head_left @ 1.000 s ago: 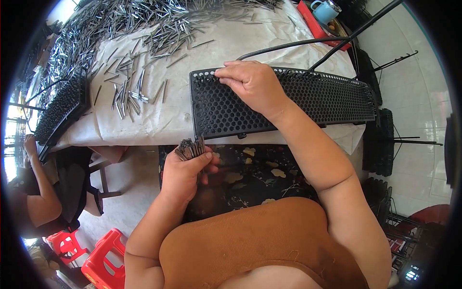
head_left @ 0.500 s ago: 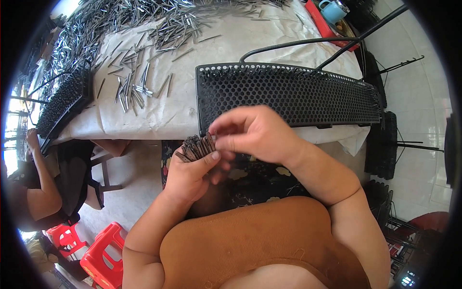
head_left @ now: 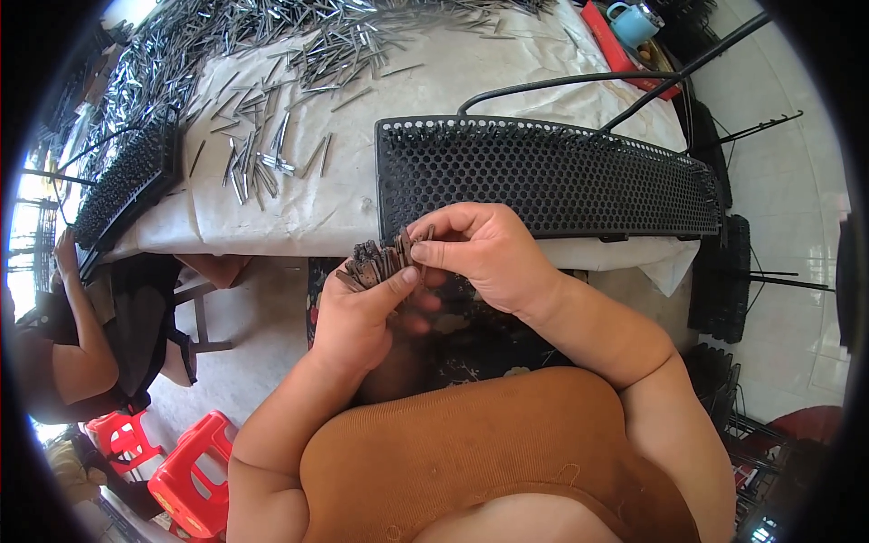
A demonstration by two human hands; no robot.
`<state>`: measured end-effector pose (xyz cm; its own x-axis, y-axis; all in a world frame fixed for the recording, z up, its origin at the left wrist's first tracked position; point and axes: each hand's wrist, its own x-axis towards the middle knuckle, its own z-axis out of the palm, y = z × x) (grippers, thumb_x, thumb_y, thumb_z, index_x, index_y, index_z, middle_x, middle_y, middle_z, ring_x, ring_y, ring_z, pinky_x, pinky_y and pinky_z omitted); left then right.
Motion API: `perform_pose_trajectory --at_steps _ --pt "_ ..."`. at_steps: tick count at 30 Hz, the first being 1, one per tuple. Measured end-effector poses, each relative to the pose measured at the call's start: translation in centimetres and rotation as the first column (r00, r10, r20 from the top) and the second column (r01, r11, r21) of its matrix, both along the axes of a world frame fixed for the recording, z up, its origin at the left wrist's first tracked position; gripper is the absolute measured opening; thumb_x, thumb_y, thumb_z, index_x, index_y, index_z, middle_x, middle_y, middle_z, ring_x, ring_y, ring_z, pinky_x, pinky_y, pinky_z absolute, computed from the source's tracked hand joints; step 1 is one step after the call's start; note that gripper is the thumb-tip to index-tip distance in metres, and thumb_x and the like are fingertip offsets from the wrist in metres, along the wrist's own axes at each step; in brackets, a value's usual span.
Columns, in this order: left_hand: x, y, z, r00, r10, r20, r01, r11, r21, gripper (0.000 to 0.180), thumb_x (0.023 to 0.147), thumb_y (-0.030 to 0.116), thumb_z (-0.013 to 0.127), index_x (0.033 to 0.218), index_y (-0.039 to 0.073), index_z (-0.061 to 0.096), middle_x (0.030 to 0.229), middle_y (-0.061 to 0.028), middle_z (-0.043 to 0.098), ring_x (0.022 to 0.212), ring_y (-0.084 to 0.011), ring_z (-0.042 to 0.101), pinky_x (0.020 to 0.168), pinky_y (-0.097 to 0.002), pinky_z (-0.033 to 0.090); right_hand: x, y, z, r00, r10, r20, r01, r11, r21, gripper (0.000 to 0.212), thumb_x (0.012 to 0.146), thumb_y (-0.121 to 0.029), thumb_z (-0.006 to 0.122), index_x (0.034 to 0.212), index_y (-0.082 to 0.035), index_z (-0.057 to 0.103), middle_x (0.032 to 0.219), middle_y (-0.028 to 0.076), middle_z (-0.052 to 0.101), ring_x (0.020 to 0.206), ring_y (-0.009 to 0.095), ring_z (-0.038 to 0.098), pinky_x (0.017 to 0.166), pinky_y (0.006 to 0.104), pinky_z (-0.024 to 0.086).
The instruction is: The person inserts small metal pins into a perforated metal sheet by hand, pushing each pin through the mesh.
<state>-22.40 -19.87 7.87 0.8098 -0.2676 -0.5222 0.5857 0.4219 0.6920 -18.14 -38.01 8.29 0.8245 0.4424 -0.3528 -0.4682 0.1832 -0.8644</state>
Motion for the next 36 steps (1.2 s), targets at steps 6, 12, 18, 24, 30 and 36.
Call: perform_pose_trajectory --at_steps 6,12,18,24,30,36 --pt "-0.2 -0.2 -0.6 0.998 -0.049 0.045 0.042 0.991 0.13 0.019 0.093 0.009 0.067 0.11 0.003 0.065 0.094 -0.0083 0.071 0.077 -0.0164 0.071 0.053 -0.0258 0.054 -0.3 0.4 0.1 0.978 0.095 0.185 -0.042 0.961 -0.273 0.015 0.089 0.001 0.069 0.104 0.003 0.069 0.092 0.006 0.07 0.081 0.008 0.064 0.072 0.022 0.053" --pt "0.0 -0.1 -0.7 0.998 -0.019 0.063 0.012 0.995 0.101 0.015 0.091 0.004 0.065 0.106 0.002 0.064 0.092 -0.0092 0.071 0.072 -0.0139 0.067 0.051 -0.0247 0.051 -0.1 0.2 0.5 0.995 -0.035 0.097 0.047 0.991 -0.128 0.013 0.09 0.001 0.069 0.102 0.003 0.068 0.093 0.008 0.07 0.08 0.01 0.066 0.072 0.0233 0.054" --pt "-0.2 0.0 -1.1 0.993 0.086 0.081 -0.085 0.996 -0.025 0.013 0.091 0.001 0.064 0.104 0.0 0.063 0.09 -0.0107 0.071 0.066 -0.0122 0.062 0.049 -0.024 0.048 -0.1 0.1 0.4 0.99 0.003 0.138 0.007 0.997 -0.077 0.017 0.091 0.001 0.067 0.107 0.004 0.066 0.094 0.008 0.07 0.078 0.012 0.066 0.072 0.0238 0.054" --pt "-0.3 -0.2 -1.0 0.988 0.128 0.085 -0.128 0.992 -0.002 0.015 0.09 0.003 0.065 0.104 0.0 0.061 0.089 -0.0135 0.069 0.067 -0.0151 0.061 0.047 -0.0249 0.045 -0.8 0.6 0.2 0.964 -0.15 0.221 0.158 0.987 -0.019 0.019 0.091 0.002 0.066 0.11 0.003 0.065 0.095 0.008 0.069 0.082 0.013 0.067 0.075 0.0257 0.056" --pt "-0.2 -0.1 -1.0 0.988 0.137 0.074 -0.137 0.991 0.002 0.016 0.091 0.0 0.064 0.106 -0.001 0.061 0.09 -0.0145 0.071 0.068 -0.0158 0.065 0.048 -0.0253 0.049 -0.5 0.4 0.1 0.925 -0.093 0.368 0.163 0.973 -0.162 0.032 0.092 0.002 0.065 0.123 0.002 0.059 0.099 0.01 0.071 0.088 0.012 0.067 0.071 0.0255 0.057" --pt "-0.1 -0.1 -1.3 0.996 0.083 -0.031 -0.082 0.996 0.042 0.016 0.092 0.001 0.064 0.107 -0.002 0.059 0.09 -0.0157 0.071 0.069 -0.0172 0.066 0.049 -0.0276 0.049 6.3 -3.9 -1.4 0.357 -0.078 0.931 0.652 0.734 -0.188 0.014 0.09 -0.005 0.069 0.104 -0.003 0.068 0.09 0.009 0.075 0.081 0.013 0.072 0.071 0.0243 0.056"
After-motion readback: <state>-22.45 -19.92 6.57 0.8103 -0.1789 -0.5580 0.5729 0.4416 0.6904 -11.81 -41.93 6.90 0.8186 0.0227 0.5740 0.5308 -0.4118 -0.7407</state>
